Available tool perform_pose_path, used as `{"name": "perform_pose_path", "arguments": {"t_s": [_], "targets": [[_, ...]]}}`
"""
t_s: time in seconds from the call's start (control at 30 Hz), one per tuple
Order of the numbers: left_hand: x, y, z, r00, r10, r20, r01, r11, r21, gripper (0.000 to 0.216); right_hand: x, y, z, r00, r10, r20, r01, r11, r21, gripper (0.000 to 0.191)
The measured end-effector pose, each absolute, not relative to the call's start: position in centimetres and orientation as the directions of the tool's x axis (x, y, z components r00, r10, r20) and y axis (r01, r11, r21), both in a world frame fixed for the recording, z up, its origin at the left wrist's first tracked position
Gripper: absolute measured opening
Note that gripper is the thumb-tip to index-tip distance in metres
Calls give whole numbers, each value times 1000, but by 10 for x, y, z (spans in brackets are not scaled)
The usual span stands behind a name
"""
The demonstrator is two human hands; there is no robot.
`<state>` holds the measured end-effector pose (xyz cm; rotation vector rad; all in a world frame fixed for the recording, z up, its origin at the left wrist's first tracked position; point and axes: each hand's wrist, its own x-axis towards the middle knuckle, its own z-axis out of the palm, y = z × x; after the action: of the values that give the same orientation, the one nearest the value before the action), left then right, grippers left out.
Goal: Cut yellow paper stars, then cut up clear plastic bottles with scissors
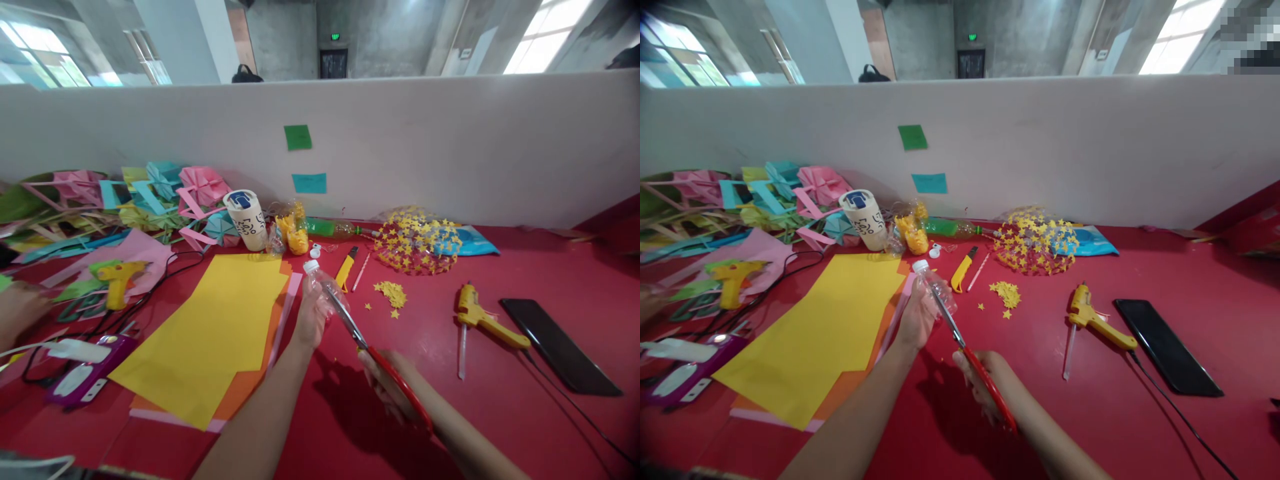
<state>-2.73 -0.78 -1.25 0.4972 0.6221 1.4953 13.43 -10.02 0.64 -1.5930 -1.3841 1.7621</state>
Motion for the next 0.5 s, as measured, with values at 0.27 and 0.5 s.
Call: {"name": "perform_pose_path", "arguments": {"t_s": [0.27,0.5], "targets": [[-24,-8,-19,-29,984,-178,-782,89,617,52,135,-98,2,-327,802,-500,277,-425,-862,60],[-23,-7,-21,-41,980,-196,-785,89,613,46,134,-100,6,-271,811,-518,290,-444,-848,59]]}}
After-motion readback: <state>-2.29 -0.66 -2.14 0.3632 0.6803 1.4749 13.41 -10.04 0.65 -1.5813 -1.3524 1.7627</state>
